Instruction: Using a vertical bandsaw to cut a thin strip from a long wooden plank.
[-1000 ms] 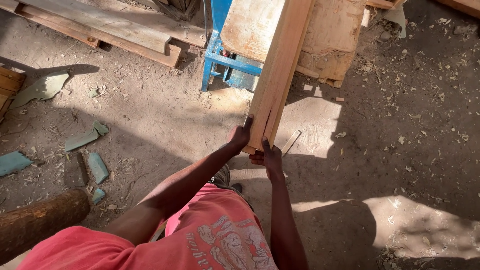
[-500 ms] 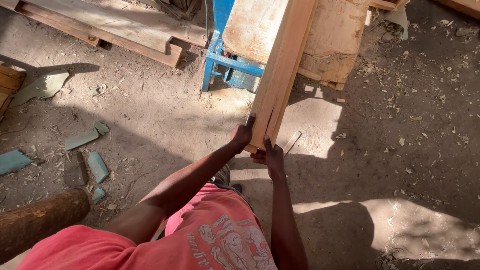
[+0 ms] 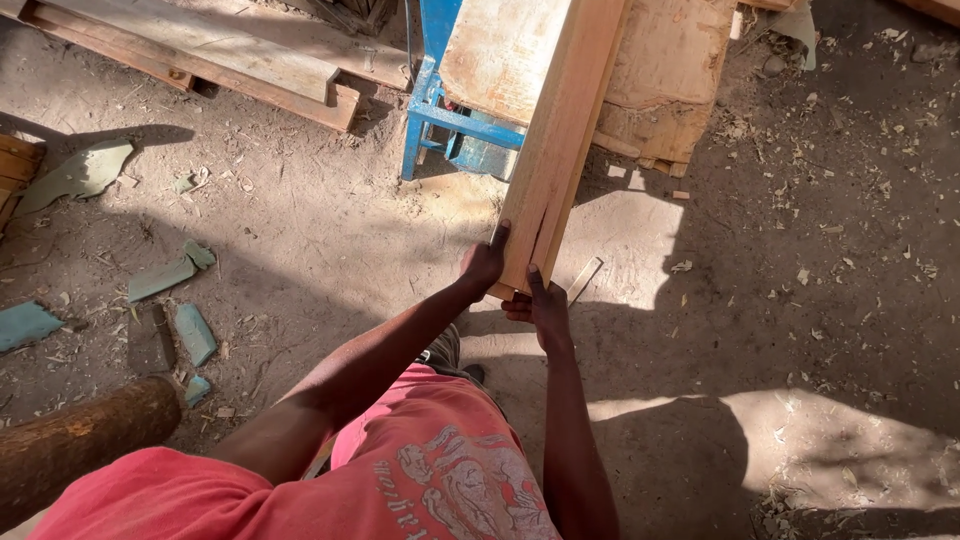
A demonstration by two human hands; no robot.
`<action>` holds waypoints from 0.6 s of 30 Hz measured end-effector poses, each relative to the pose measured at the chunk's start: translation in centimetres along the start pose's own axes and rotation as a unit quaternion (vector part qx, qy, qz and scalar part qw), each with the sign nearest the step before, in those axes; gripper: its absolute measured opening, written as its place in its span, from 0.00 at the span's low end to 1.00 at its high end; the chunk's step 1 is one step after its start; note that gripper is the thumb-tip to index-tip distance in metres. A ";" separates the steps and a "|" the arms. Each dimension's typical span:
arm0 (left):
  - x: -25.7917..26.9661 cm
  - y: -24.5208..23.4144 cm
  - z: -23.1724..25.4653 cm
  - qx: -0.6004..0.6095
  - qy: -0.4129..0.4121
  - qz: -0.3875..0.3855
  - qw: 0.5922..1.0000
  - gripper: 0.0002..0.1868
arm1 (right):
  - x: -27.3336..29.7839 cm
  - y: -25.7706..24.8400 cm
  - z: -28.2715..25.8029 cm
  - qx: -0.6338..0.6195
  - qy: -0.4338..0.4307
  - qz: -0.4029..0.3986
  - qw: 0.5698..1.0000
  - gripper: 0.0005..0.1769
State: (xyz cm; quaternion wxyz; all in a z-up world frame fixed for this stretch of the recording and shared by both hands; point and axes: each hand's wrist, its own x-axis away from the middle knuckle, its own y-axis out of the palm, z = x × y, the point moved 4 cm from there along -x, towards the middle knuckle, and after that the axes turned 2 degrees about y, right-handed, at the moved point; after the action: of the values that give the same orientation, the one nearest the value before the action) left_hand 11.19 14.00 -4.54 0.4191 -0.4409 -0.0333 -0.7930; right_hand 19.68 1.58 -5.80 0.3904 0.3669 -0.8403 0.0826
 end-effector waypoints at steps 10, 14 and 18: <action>-1.3 0.5 0.3 0.001 -0.002 -0.002 1.000 0.58 | -0.9 0.0 -0.6 0.003 0.010 0.003 1.000 0.36; -1.3 0.6 0.5 0.007 0.004 -0.002 1.000 0.58 | -1.7 -0.4 -0.1 0.004 0.011 0.003 1.000 0.38; -2.6 0.8 -0.1 0.012 0.008 0.002 1.000 0.59 | -2.2 -0.3 -0.3 0.005 0.007 -0.001 1.000 0.39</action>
State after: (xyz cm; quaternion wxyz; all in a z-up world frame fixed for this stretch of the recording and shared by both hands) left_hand 12.37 15.12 -6.73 0.4258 -0.4297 -0.0388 -0.7953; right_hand 21.01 2.73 -7.21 0.3944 0.3694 -0.8367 0.0889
